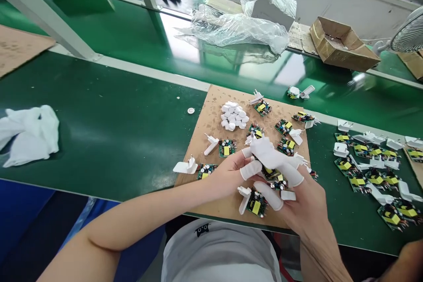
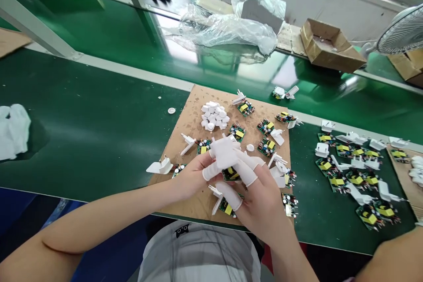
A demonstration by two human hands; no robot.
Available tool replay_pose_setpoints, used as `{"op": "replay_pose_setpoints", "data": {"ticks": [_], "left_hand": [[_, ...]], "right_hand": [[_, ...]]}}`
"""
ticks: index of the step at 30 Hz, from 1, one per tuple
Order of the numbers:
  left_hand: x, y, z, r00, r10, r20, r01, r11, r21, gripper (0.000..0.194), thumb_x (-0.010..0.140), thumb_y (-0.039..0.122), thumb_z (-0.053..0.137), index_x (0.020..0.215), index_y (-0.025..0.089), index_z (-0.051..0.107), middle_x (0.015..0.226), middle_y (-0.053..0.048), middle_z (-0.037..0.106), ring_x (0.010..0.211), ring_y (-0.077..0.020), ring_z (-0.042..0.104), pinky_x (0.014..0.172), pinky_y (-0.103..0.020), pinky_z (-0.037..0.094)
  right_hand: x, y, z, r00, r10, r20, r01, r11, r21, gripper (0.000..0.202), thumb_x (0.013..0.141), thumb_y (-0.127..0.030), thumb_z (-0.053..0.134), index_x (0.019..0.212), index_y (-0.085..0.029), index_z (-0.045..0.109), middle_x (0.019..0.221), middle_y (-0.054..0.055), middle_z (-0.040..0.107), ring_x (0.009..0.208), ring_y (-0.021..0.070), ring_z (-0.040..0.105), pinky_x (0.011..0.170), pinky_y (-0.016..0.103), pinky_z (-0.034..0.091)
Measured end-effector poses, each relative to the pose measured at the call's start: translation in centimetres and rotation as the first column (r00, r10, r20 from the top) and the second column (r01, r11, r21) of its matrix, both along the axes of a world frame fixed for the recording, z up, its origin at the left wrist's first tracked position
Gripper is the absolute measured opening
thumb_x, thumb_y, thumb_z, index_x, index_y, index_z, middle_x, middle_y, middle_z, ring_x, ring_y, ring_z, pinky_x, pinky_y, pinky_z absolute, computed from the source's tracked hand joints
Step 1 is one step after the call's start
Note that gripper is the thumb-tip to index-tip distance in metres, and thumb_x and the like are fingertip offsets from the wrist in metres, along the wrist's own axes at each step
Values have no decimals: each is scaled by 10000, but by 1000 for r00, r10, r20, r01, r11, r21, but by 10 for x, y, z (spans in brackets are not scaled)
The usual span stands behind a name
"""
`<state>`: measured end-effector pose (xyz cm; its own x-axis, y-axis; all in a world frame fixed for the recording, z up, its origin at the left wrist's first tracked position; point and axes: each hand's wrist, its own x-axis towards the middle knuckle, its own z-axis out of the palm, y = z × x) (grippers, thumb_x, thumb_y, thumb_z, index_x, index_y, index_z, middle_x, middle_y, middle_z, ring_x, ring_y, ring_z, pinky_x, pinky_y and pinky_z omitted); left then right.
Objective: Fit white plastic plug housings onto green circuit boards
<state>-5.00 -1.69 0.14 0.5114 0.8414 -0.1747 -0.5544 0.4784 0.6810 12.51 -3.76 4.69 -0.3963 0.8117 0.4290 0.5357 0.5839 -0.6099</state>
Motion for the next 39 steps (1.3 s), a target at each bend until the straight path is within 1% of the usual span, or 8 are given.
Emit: {"op": "replay_pose_setpoints", "data": {"ticks": [6, 9, 11, 15, 19, 22, 26, 39], "left_hand": [[-3, 4, 5, 969, 141, 202, -115, 984, -136, 480, 675, 402, 872, 1097, 240, 711, 1053, -53, 739, 904, -204, 679, 819, -365, 550], [-7, 7, 8, 954, 5, 301, 49, 983, -174, 388, 718, 421, 825, 1014, 196, 711, 937, -57, 746, 825, -220, 706, 771, -377, 567], [-10, 10, 8, 935, -69, 347, 142, 971, -190, 401, 747, 491, 777, 968, 163, 710, 884, -70, 746, 763, -225, 718, 714, -349, 569], [-14, 16, 6, 926, -2, 376, 101, 965, -244, 353, 892, 470, 613, 1004, 147, 701, 869, -73, 746, 691, -182, 708, 677, -298, 558], [-12, 13, -1, 881, -102, 462, 184, 973, -137, 409, 883, 496, 615, 1064, 138, 694, 837, -80, 730, 705, -189, 715, 648, -279, 540], [-7, 7, -7, 841, -219, 495, 274, 961, -40, 438, 837, 509, 660, 1078, 144, 694, 884, -99, 739, 759, -222, 719, 669, -318, 540], [-6, 4, -9, 838, -252, 484, 313, 948, -49, 408, 851, 496, 635, 1070, 161, 712, 944, -100, 748, 804, -237, 710, 748, -383, 540], [-17, 7, 8, 926, -36, 375, 60, 997, -51, 437, 699, 501, 812, 968, 164, 737, 970, -83, 750, 827, -241, 701, 744, -383, 571]], "right_hand": [[7, 50, 31, 934, -278, -224, 243, 955, -171, 270, 991, -308, 507, 1158, -261, 714, 1114, 77, 737, 916, 240, 685, 876, 426, 548], [-10, 93, 25, 993, -66, 95, 81, 983, -164, 260, 903, -245, 568, 1107, -230, 729, 1068, 73, 756, 973, 259, 686, 900, 431, 538], [-25, 119, 17, 966, 91, 241, -44, 980, -196, 340, 855, -161, 524, 1128, -203, 723, 1105, 91, 750, 1033, 276, 673, 930, 445, 524], [-44, 152, 6, 968, 136, 212, -74, 958, -275, 296, 878, -208, 529, 1102, -162, 716, 1084, 109, 751, 957, 245, 683, 866, 394, 536], [-50, 158, 0, 919, 277, 280, -192, 936, -294, 267, 839, -162, 587, 1076, -148, 709, 1027, 109, 739, 919, 231, 659, 834, 361, 519], [-59, 154, -10, 746, 407, 528, -344, 913, -218, 254, 804, -107, 636, 1048, -127, 706, 972, 135, 701, 942, 270, 616, 867, 397, 492], [-75, 149, -20, 588, 400, 703, -398, 900, -179, 207, 834, -55, 581, 1013, -100, 674, 977, 162, 661, 883, 274, 591, 822, 395, 481], [-81, 160, 16, 532, 514, 673, -273, 856, -438, 52, 771, -84, 633, 791, -132, 640, 806, 89, 683, 708, 202, 597, 664, 298, 456]]}}
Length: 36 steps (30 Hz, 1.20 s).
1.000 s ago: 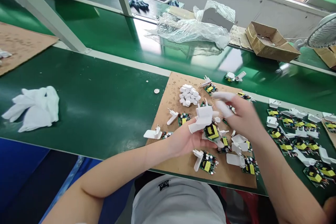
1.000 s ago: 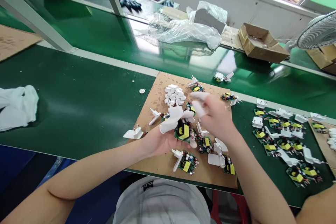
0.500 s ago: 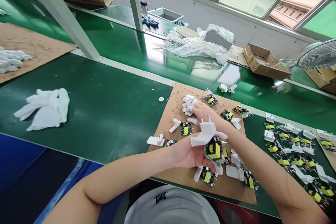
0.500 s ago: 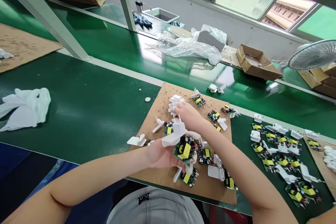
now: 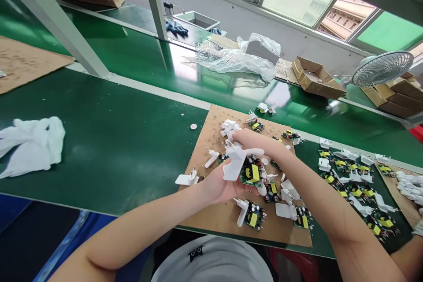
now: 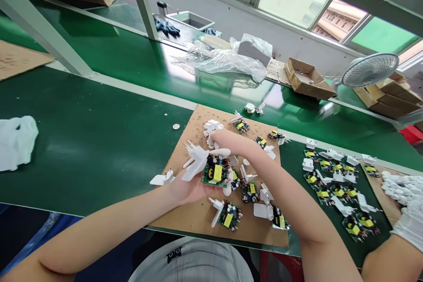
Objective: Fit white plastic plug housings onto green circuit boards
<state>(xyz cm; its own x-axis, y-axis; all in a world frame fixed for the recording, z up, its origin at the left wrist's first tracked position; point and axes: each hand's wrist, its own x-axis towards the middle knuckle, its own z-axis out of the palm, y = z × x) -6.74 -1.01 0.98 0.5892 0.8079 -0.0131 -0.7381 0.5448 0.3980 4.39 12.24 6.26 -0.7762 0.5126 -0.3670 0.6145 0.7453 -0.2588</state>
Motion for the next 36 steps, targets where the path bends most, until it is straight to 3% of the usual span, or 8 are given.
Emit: {"op": "replay_pose_setpoints", "data": {"ticks": [3, 6, 8, 13, 20, 24, 27, 36], "left_hand": [[0, -1, 0, 998, 28, -47, -28, 1000, 9, 464, 742, 530, 768, 1027, 165, 726, 968, -99, 749, 855, -265, 712, 751, -399, 578], [1, -1, 2, 987, 90, -131, -89, 996, 13, 475, 724, 498, 806, 1083, 198, 727, 964, -82, 745, 788, -255, 717, 698, -391, 580], [3, 0, 3, 971, 143, -193, -138, 990, 41, 486, 687, 467, 848, 1087, 212, 743, 940, -68, 744, 764, -231, 705, 689, -362, 571], [13, 0, -4, 909, 178, -378, -118, 977, 176, 447, 576, 474, 917, 871, 172, 771, 817, -44, 740, 759, -171, 647, 709, -278, 529], [16, -8, -10, 878, 111, -465, 41, 951, 305, 420, 691, 525, 835, 897, 168, 757, 845, -51, 753, 806, -189, 681, 774, -311, 541], [13, -8, -11, 871, 233, -432, -95, 943, 318, 473, 689, 484, 848, 1066, 216, 752, 1016, -68, 760, 939, -228, 694, 849, -335, 546], [8, -10, -13, 850, 247, -464, -99, 942, 321, 673, 645, 486, 874, 1241, 227, 697, 1076, -89, 747, 972, -271, 688, 870, -371, 548], [9, -11, -14, 779, 310, -545, -172, 941, 290, 813, 524, 543, 913, 1222, 195, 685, 955, -79, 737, 938, -271, 680, 864, -374, 541]], "right_hand": [[28, -12, 14, 959, -183, -215, 188, 982, 1, 124, 858, -123, 571, 937, -122, 667, 897, 96, 712, 743, 191, 621, 704, 308, 491], [63, -47, 39, 674, -326, -663, 354, 930, -97, 126, 937, -231, 564, 979, -173, 668, 967, 77, 722, 844, 189, 668, 763, 311, 542], [79, -76, 56, 551, -310, -775, 242, 948, -208, 142, 976, -256, 553, 981, -200, 683, 969, 79, 729, 879, 189, 691, 790, 306, 565], [81, -112, 75, 673, -55, -737, -175, 957, -231, 266, 1002, -215, 509, 1211, -210, 673, 1064, 109, 744, 968, 183, 714, 833, 286, 585], [76, -108, 62, 662, -198, -723, -144, 913, -381, 343, 955, -135, 558, 1280, -236, 605, 1124, 80, 735, 842, 160, 705, 751, 300, 597], [90, -138, 45, 213, -543, -812, 127, 839, -528, 317, 879, -153, 704, 1156, -293, 639, 1033, 29, 718, 702, 131, 664, 635, 275, 591], [88, -164, 26, 20, -523, -852, 357, 800, -483, 174, 825, -116, 751, 919, -257, 709, 885, 30, 720, 844, 186, 699, 728, 303, 608], [52, -204, -28, -37, -346, -938, 667, 690, -281, 301, 903, -116, 647, 1139, -295, 702, 980, 43, 747, 891, 209, 708, 731, 373, 618]]}}
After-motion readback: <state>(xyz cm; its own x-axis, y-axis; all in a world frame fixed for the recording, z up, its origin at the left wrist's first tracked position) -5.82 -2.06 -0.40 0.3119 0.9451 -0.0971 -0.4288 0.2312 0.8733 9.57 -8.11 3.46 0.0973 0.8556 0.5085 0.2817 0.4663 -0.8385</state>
